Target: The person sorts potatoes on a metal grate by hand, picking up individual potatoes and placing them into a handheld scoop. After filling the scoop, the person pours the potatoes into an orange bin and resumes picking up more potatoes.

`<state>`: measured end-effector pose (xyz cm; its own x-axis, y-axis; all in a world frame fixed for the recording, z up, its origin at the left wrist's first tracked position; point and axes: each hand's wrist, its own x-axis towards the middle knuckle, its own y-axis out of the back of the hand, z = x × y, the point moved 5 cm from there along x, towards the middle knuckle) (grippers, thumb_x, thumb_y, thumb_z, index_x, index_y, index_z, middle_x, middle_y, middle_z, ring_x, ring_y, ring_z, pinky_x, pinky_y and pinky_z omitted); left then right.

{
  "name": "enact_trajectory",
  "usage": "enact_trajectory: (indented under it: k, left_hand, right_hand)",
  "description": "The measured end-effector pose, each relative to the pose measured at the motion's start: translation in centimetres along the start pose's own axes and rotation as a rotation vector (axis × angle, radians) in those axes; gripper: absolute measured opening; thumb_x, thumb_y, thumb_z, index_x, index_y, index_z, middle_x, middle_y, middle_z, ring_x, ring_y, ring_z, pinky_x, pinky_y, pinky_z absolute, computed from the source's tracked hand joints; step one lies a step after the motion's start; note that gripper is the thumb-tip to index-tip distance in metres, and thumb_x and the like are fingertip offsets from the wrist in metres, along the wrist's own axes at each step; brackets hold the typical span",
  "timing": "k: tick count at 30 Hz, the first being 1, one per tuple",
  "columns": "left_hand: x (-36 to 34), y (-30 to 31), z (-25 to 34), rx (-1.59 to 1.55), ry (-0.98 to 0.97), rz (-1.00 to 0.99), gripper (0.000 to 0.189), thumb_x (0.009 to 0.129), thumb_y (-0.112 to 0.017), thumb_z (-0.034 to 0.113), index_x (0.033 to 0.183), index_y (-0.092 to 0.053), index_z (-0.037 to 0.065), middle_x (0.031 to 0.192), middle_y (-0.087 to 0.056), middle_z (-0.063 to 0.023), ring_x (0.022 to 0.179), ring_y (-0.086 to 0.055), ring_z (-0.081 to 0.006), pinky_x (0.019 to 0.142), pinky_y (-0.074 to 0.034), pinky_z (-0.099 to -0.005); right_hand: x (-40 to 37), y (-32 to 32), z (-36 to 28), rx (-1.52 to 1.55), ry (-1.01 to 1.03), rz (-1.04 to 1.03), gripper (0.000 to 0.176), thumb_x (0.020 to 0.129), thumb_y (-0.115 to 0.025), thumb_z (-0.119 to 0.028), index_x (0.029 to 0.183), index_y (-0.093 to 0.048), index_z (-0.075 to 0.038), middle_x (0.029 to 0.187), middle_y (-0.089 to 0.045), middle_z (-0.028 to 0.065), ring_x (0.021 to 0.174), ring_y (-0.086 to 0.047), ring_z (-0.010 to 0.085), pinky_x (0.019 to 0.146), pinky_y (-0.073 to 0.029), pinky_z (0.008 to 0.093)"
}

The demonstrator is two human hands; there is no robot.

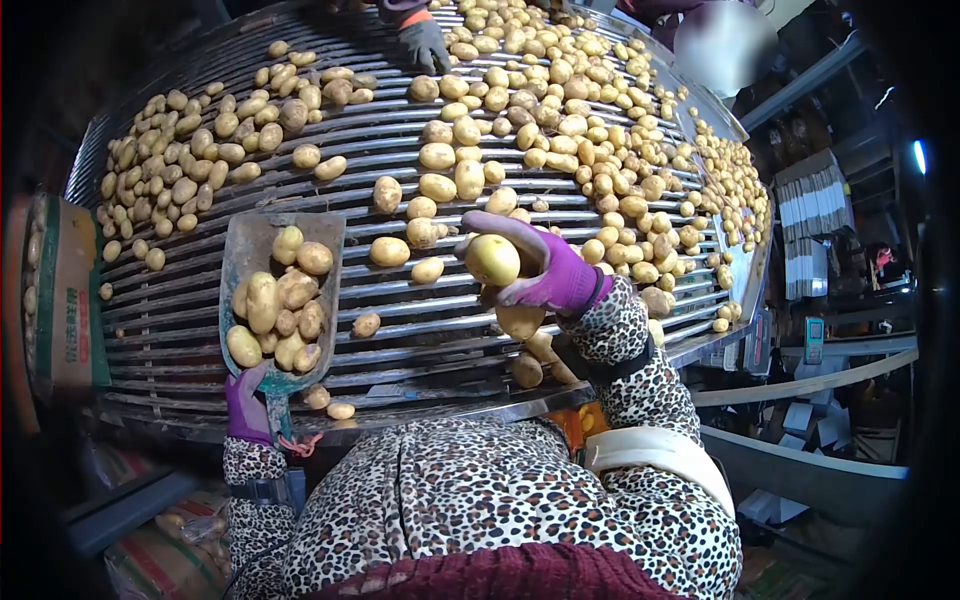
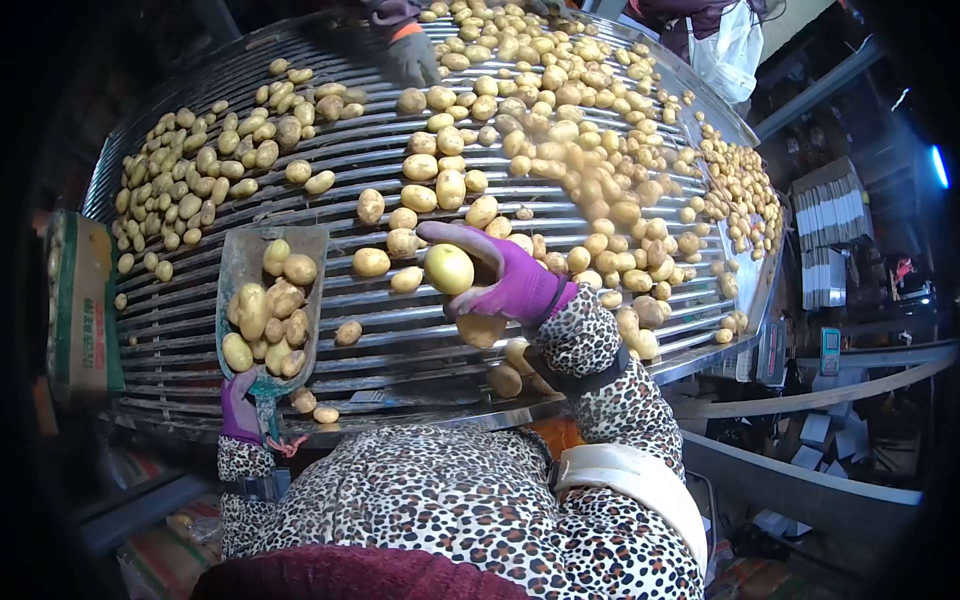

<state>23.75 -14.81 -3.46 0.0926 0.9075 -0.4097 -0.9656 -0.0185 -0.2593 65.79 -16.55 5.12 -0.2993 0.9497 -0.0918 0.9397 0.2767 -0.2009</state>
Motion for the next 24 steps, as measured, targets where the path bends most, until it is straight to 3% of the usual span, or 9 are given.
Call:
enact_trajectory:
  k: [3,4,6,10,12,13,17,22,24]
  left_hand:
    - [0.0,0.2,0.0,0.003,-0.003,-0.005,0.037,0.084,-0.056,0.009,0.119,-0.058,-0.002,0.112,-0.063,-0.0095,0.101,-0.062,-0.0196,0.089,-0.051,-0.0335]
    - [0.1,0.2,-0.1,0.005,-0.002,-0.007,0.036,0.084,-0.056,0.009,0.118,-0.058,-0.003,0.111,-0.063,-0.0094,0.101,-0.062,-0.0195,0.089,-0.051,-0.0334]
    - [0.1,0.5,-0.1,0.007,-0.003,-0.008,0.036,0.084,-0.056,0.009,0.118,-0.059,-0.003,0.111,-0.063,-0.0093,0.100,-0.063,-0.0193,0.089,-0.051,-0.0332]
    - [0.4,0.2,-0.3,-0.002,0.017,-0.032,0.034,0.084,-0.056,0.009,0.116,-0.061,-0.003,0.109,-0.064,-0.0090,0.098,-0.063,-0.0188,0.088,-0.051,-0.0329]
    - [0.8,0.9,-0.7,0.028,-0.051,-0.023,0.029,0.084,-0.058,0.009,0.109,-0.064,-0.003,0.102,-0.066,-0.0068,0.094,-0.063,-0.0158,0.084,-0.051,-0.0310]
    - [0.6,1.1,-0.5,0.097,-0.074,-0.014,0.027,0.084,-0.058,0.010,0.107,-0.064,-0.003,0.100,-0.066,-0.0069,0.093,-0.063,-0.0154,0.083,-0.051,-0.0313]
    - [1.1,1.9,-1.2,0.192,-0.135,0.067,0.026,0.084,-0.064,0.014,0.105,-0.064,-0.002,0.099,-0.065,-0.0080,0.090,-0.062,-0.0157,0.079,-0.051,-0.0304]
    - [1.7,3.6,-2.3,0.212,0.065,0.197,0.044,0.079,-0.072,0.023,0.110,-0.057,-0.005,0.102,-0.062,-0.0108,0.094,-0.057,-0.0175,0.085,-0.046,-0.0332]
    - [0.7,2.5,-0.9,0.174,0.081,0.197,0.050,0.078,-0.073,0.025,0.113,-0.055,-0.005,0.105,-0.060,-0.0112,0.097,-0.056,-0.0184,0.086,-0.045,-0.0337]
  right_hand:
    - [-0.1,-1.2,-0.2,0.174,-0.076,0.007,0.097,0.070,-0.084,-0.027,0.148,-0.030,-0.006,0.116,-0.059,0.0117,0.097,-0.063,0.0201,0.071,-0.058,0.0349]
    - [-0.5,-2.1,-0.8,0.277,-0.069,-0.053,0.089,0.079,-0.077,-0.036,0.147,-0.029,-0.006,0.121,-0.058,0.0164,0.107,-0.060,0.0214,0.078,-0.056,0.0312]
    - [0.1,-3.4,0.5,0.443,-0.073,-0.054,0.087,0.082,-0.072,-0.047,0.147,-0.029,-0.008,0.119,-0.059,0.0182,0.092,-0.065,0.0206,0.067,-0.057,0.0293]
    - [0.1,-4.8,1.1,0.404,-0.203,-0.035,0.083,0.085,-0.061,-0.061,0.145,-0.032,-0.011,0.112,-0.063,0.0169,0.068,-0.066,0.0205,0.062,-0.057,0.0299]
    - [1.8,-6.1,2.5,0.339,-0.236,-0.082,0.075,0.089,-0.058,-0.058,0.141,-0.037,-0.010,0.108,-0.063,0.0160,0.070,-0.066,0.0209,0.062,-0.056,0.0308]
    - [2.9,-7.3,2.8,0.154,-0.205,-0.009,0.080,0.087,-0.052,-0.066,0.135,-0.045,-0.002,0.106,-0.066,0.0132,0.062,-0.065,0.0178,0.056,-0.054,0.0280]
    - [7.5,-11.4,5.3,0.045,-0.231,-0.073,0.052,0.093,-0.058,-0.047,0.121,-0.055,-0.003,0.108,-0.063,0.0071,0.097,-0.061,0.0159,0.085,-0.049,0.0308]
    - [11.4,-18.1,6.3,0.010,-0.233,-0.285,0.055,0.090,-0.066,-0.039,0.127,-0.052,-0.002,0.115,-0.060,0.0100,0.108,-0.056,0.0180,0.093,-0.046,0.0331]
    - [11.8,-18.0,7.9,-0.141,-0.250,-0.163,0.066,0.084,-0.074,-0.033,0.135,-0.047,-0.001,0.123,-0.059,0.0150,0.118,-0.054,0.0224,0.097,-0.047,0.0349]
